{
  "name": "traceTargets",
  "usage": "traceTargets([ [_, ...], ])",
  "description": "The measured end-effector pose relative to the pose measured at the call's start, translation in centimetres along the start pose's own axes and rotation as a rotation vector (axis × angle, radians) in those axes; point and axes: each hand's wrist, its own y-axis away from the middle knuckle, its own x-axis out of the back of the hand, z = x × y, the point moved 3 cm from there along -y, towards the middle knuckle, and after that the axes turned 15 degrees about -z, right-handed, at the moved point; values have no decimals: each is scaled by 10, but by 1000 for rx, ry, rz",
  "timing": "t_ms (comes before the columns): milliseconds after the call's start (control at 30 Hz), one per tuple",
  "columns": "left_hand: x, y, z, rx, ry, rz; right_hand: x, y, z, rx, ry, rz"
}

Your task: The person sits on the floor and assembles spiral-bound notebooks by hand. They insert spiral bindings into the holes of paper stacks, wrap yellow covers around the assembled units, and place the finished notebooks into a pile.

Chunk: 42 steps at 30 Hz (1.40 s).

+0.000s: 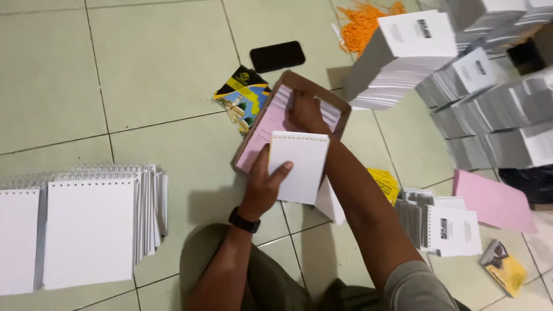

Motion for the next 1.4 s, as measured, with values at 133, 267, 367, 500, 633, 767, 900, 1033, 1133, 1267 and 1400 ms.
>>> traceTargets([
  [133,-11,-4,3,78,131,-39,-2,-7,-4,-24,69,-55],
  [267,-11,-3,33,178,169,125,3,-7,-5,30,112,-1],
  [367,1,1,55,272,141,313,2,-5,-3,53,84,5],
  [500,24,6,68,362,140,611,-1,-8,-4,95,119,21],
  [633,29,15,32,103,282,706,8,4,-3,116,-54,28],
  [767,27,14,30,50,291,699,25,26,-3,228,-753,286],
  [900,25,10,27,8,292,677,39,23,16,180,-1355,384],
  [1033,23,12,33,-1,288,685,54,25,21,239,-1640,454],
  [1133,22,11,29,-33,307,688,58,32,28,229,-1782,430],
  [1267,24,8,24,-76,312,698,62,35,38,191,-1746,430],
  [1400,27,7,22,-137,301,665,39,96,38,125,-1495,273],
])
